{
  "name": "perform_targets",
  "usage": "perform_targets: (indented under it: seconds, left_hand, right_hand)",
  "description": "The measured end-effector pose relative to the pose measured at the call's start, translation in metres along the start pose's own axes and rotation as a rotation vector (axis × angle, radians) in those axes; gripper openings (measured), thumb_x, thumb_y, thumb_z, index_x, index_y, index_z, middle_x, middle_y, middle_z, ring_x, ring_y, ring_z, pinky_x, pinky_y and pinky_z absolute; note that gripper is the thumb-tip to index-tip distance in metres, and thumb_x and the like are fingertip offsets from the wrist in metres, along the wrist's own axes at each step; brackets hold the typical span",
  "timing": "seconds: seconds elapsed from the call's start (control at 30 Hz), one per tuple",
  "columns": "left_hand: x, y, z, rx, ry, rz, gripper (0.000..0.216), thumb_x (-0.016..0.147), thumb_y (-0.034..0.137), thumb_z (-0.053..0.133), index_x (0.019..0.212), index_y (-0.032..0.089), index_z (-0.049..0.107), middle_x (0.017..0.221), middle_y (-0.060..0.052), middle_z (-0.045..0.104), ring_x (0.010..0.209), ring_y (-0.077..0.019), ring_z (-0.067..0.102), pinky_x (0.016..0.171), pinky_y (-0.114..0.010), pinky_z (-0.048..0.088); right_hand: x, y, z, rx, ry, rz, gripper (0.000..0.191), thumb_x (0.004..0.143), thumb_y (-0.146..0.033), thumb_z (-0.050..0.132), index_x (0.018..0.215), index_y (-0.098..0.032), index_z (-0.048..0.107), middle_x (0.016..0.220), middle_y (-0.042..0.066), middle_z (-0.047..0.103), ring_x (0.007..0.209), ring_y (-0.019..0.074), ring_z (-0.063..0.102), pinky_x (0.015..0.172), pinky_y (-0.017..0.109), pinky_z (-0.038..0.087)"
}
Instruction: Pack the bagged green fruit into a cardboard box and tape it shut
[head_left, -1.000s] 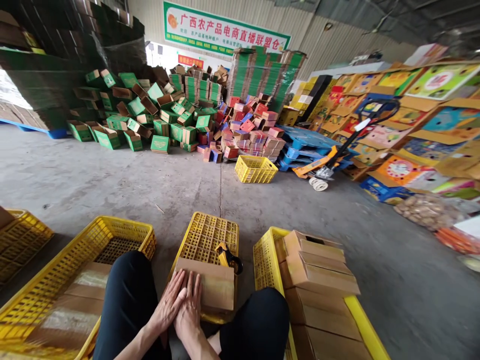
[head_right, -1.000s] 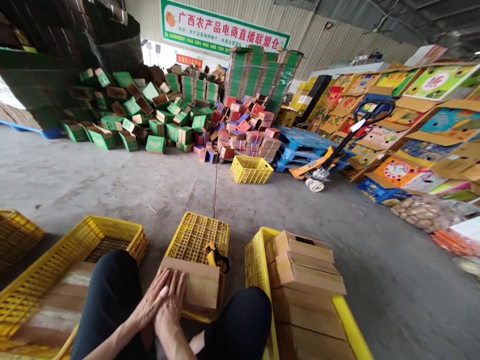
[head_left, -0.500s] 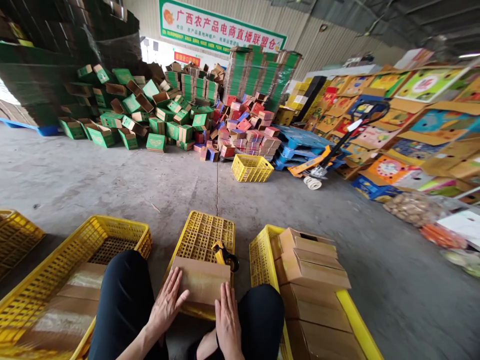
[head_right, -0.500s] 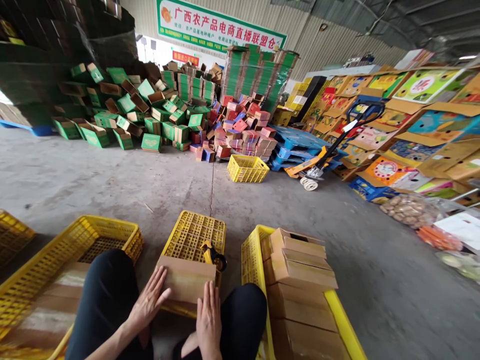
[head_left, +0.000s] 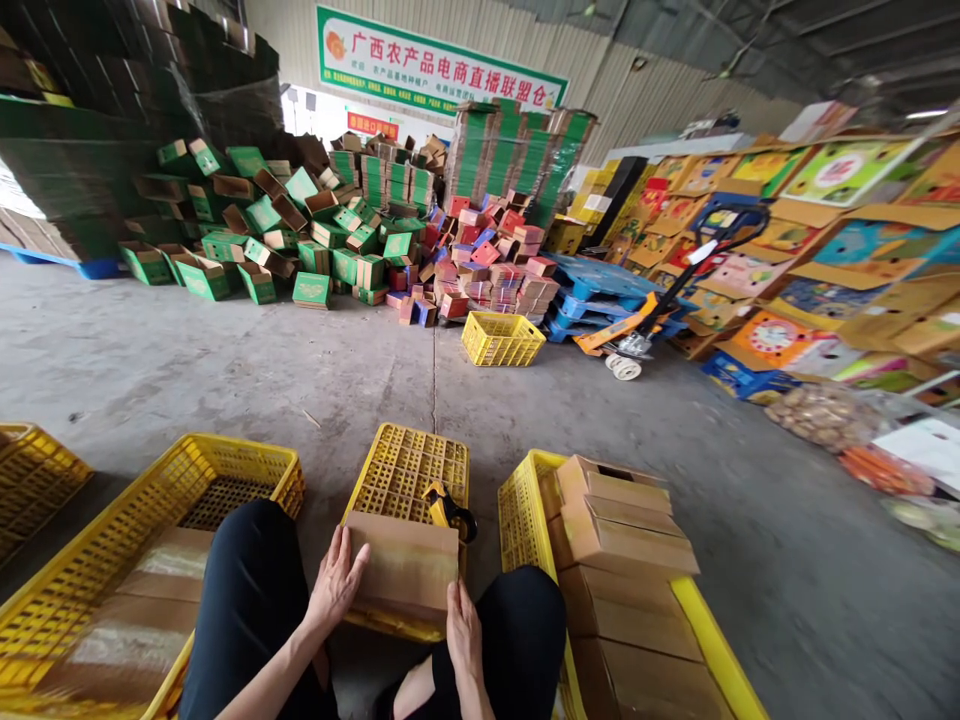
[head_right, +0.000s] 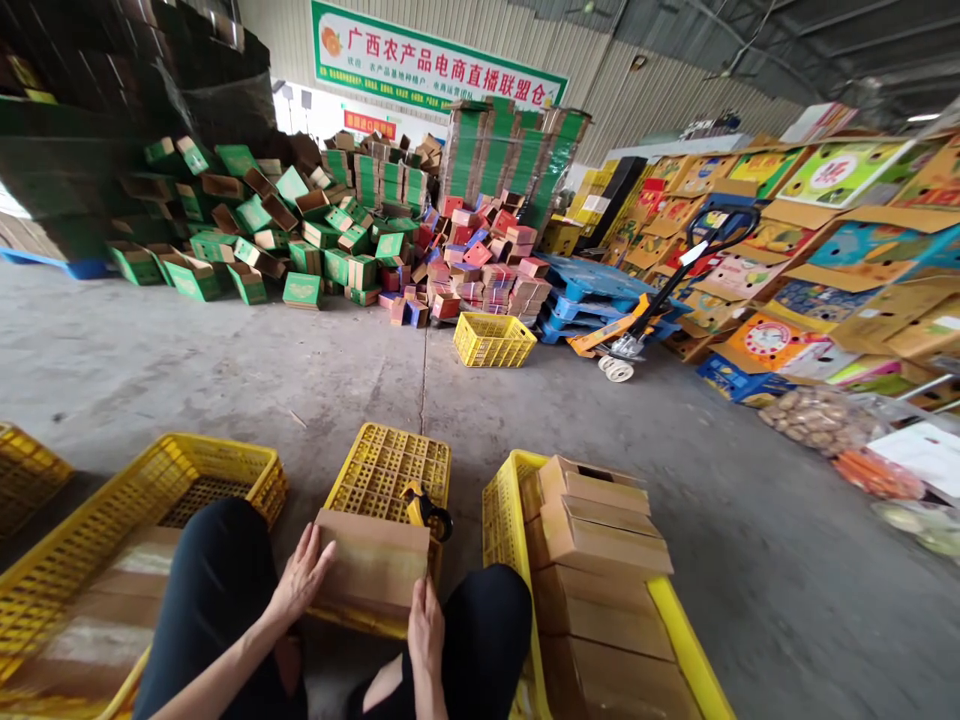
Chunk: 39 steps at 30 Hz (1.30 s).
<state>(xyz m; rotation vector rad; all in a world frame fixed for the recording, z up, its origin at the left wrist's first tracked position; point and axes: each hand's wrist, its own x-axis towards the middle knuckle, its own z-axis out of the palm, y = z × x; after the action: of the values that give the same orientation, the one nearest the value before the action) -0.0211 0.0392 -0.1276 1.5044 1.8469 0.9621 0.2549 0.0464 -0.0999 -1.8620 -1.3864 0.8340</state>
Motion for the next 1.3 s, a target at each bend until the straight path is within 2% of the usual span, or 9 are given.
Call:
perform_targets:
  seconds: [0.1, 0.27, 0.37, 0.5, 0.67, 0.83, 1.0, 1.13, 1.3]
  left_hand:
    - [0.010, 0.006, -0.015, -0.099, -0.071, -0.108, 0.050, 0.096, 0.059, 0.052, 0.124, 0.023, 0.073, 0.159, -0.015, 0.053, 0.160, -0.0361, 0.025, 0.129, -0.052, 0.026]
    - [0.010, 0.012, -0.024, -0.379, -0.074, -0.347, 0.066, 0.097, 0.060, 0.053, 0.148, 0.018, 0.057, 0.169, -0.013, 0.041, 0.161, -0.0283, 0.026, 0.131, -0.042, 0.022]
    - [0.001, 0.008, -0.010, -0.480, -0.088, -0.329, 0.070, 0.100, 0.063, 0.048, 0.152, 0.017, 0.054, 0.169, -0.013, 0.040, 0.160, -0.0288, 0.026, 0.131, -0.046, 0.021]
    - [-0.005, 0.001, 0.023, -0.513, -0.149, -0.200, 0.076, 0.104, 0.070, 0.030, 0.156, 0.020, 0.052, 0.168, -0.009, 0.039, 0.158, -0.0301, 0.028, 0.130, -0.050, 0.027]
    - [0.003, 0.000, 0.049, -0.428, -0.259, -0.200, 0.087, 0.103, 0.074, 0.015, 0.162, 0.016, 0.044, 0.167, -0.013, 0.039, 0.155, -0.0305, 0.034, 0.126, -0.047, 0.037]
    - [-0.004, 0.025, 0.012, -0.433, -0.211, -0.013, 0.077, 0.105, 0.067, 0.018, 0.167, 0.023, 0.032, 0.166, -0.009, 0.043, 0.156, -0.0283, 0.035, 0.128, -0.048, 0.035]
    - [-0.031, 0.074, -0.039, -0.651, -0.161, -0.006, 0.067, 0.110, 0.055, 0.008, 0.170, 0.026, 0.019, 0.170, -0.005, 0.037, 0.155, -0.0275, 0.037, 0.126, -0.051, 0.038]
    - [-0.050, 0.089, -0.049, -0.563, -0.161, 0.000, 0.068, 0.109, 0.058, 0.018, 0.170, 0.027, 0.019, 0.173, -0.002, 0.027, 0.160, -0.0276, 0.025, 0.132, -0.050, 0.025]
    - [-0.048, 0.095, -0.049, -0.592, -0.226, 0.024, 0.066, 0.110, 0.057, 0.023, 0.170, 0.031, 0.016, 0.175, 0.001, 0.022, 0.161, -0.0263, 0.019, 0.132, -0.051, 0.023]
  right_hand:
    - [-0.012, -0.012, -0.002, 0.043, 0.025, 0.027, 0.100, 0.082, -0.094, 0.030, 0.111, -0.013, 0.082, 0.125, 0.022, 0.076, 0.124, 0.0367, 0.071, 0.108, 0.042, 0.056]
    - [-0.024, -0.043, -0.011, 0.052, 0.136, -0.022, 0.086, 0.094, -0.082, 0.034, 0.122, -0.015, 0.078, 0.133, 0.021, 0.073, 0.126, 0.0351, 0.070, 0.107, 0.041, 0.056]
    - [-0.025, -0.061, -0.018, 0.033, 0.210, -0.145, 0.078, 0.099, -0.074, 0.040, 0.129, -0.011, 0.076, 0.134, 0.021, 0.073, 0.125, 0.0343, 0.071, 0.107, 0.041, 0.057]
    - [-0.031, -0.087, -0.024, -0.046, 0.308, -0.461, 0.054, 0.107, -0.052, 0.045, 0.133, -0.014, 0.074, 0.140, 0.018, 0.070, 0.131, 0.0330, 0.066, 0.112, 0.047, 0.054]
    - [-0.048, -0.118, -0.009, -0.259, 0.249, -0.759, 0.044, 0.108, -0.029, 0.046, 0.150, -0.025, 0.060, 0.148, 0.009, 0.065, 0.141, 0.0325, 0.058, 0.113, 0.052, 0.053]
    - [-0.059, -0.142, 0.026, -0.401, 0.136, -0.874, 0.054, 0.103, -0.026, 0.054, 0.157, -0.032, 0.051, 0.149, 0.005, 0.064, 0.136, 0.0344, 0.062, 0.106, 0.050, 0.057]
    - [-0.062, -0.156, 0.036, -0.400, 0.087, -0.897, 0.052, 0.104, -0.028, 0.055, 0.155, -0.035, 0.053, 0.152, 0.003, 0.062, 0.134, 0.0341, 0.063, 0.099, 0.048, 0.057]
    - [-0.062, -0.157, 0.021, -0.381, 0.058, -0.942, 0.050, 0.105, -0.035, 0.057, 0.154, -0.037, 0.054, 0.151, 0.003, 0.063, 0.133, 0.0350, 0.063, 0.101, 0.049, 0.056]
    - [-0.064, -0.156, 0.001, -0.404, -0.062, -1.020, 0.055, 0.104, -0.032, 0.058, 0.158, -0.036, 0.048, 0.156, 0.002, 0.059, 0.143, 0.0326, 0.056, 0.110, 0.047, 0.053]
